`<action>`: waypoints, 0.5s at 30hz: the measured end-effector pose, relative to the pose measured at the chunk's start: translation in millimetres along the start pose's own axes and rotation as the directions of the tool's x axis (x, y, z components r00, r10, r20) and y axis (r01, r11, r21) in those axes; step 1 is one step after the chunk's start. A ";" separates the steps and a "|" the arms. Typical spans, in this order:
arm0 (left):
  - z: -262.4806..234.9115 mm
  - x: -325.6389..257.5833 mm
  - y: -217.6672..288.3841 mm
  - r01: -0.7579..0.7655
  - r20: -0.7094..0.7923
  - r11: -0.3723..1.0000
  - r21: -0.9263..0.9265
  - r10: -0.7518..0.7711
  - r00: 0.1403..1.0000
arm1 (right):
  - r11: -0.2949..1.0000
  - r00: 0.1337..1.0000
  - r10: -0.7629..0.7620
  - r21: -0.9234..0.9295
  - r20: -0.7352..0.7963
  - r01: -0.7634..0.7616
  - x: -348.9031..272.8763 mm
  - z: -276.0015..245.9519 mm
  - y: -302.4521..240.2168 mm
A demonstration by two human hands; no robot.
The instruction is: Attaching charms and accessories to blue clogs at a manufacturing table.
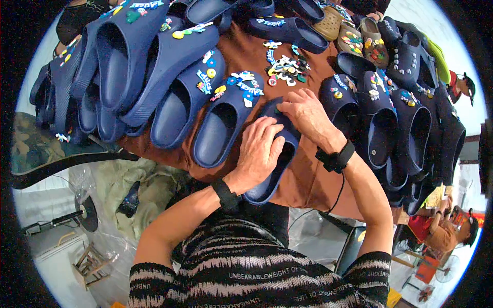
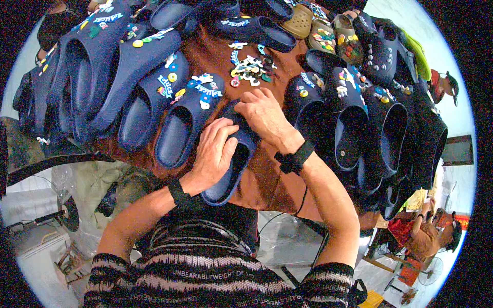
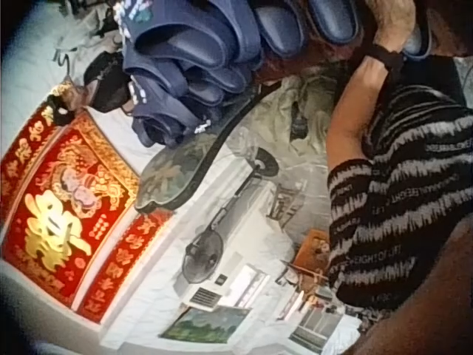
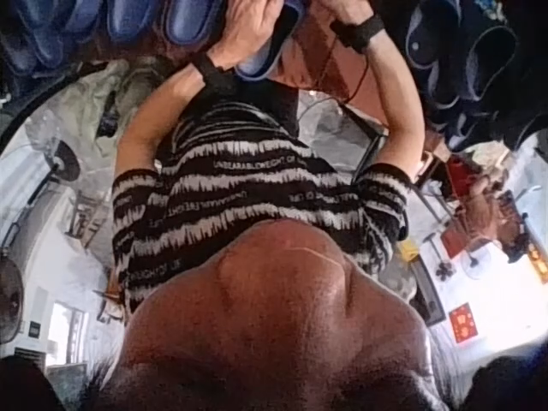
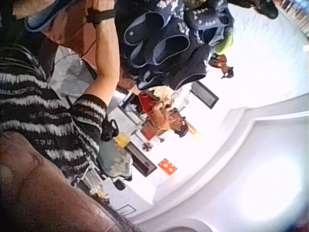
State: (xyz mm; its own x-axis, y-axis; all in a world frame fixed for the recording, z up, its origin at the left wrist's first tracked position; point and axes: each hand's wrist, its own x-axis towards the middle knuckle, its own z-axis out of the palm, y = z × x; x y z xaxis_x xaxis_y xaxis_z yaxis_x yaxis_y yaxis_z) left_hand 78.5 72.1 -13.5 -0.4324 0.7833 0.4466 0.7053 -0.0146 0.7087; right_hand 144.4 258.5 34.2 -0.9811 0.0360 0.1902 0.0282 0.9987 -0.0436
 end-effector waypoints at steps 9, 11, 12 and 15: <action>-1.8 0.6 -0.6 0.003 0.009 1.000 -0.002 -0.003 1.000 | 0.993 0.999 0.030 0.111 0.015 -0.032 -9.5 4.7 1.6; -1.8 -0.7 -0.2 0.006 0.013 1.000 -0.001 -0.006 1.000 | 0.988 1.000 0.020 0.151 -0.022 -0.016 -13.3 11.5 0.7; -1.6 0.2 -1.6 0.009 0.012 1.000 -0.005 -0.009 1.000 | 0.996 0.998 0.003 0.090 -0.055 0.002 -10.4 13.9 -2.6; -0.4 1.6 -3.4 0.001 0.009 1.000 -0.004 -0.001 1.000 | 0.993 0.998 0.033 0.113 -0.049 -0.028 -3.9 16.0 2.2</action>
State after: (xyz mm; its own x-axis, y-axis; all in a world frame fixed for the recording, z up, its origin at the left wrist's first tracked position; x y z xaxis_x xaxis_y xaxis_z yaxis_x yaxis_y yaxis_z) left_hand 75.2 73.1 -14.9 -0.4285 0.7888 0.4407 0.7025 -0.0160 0.7115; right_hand 145.1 259.9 17.6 -0.9690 0.0710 0.2366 0.0333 0.9866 -0.1599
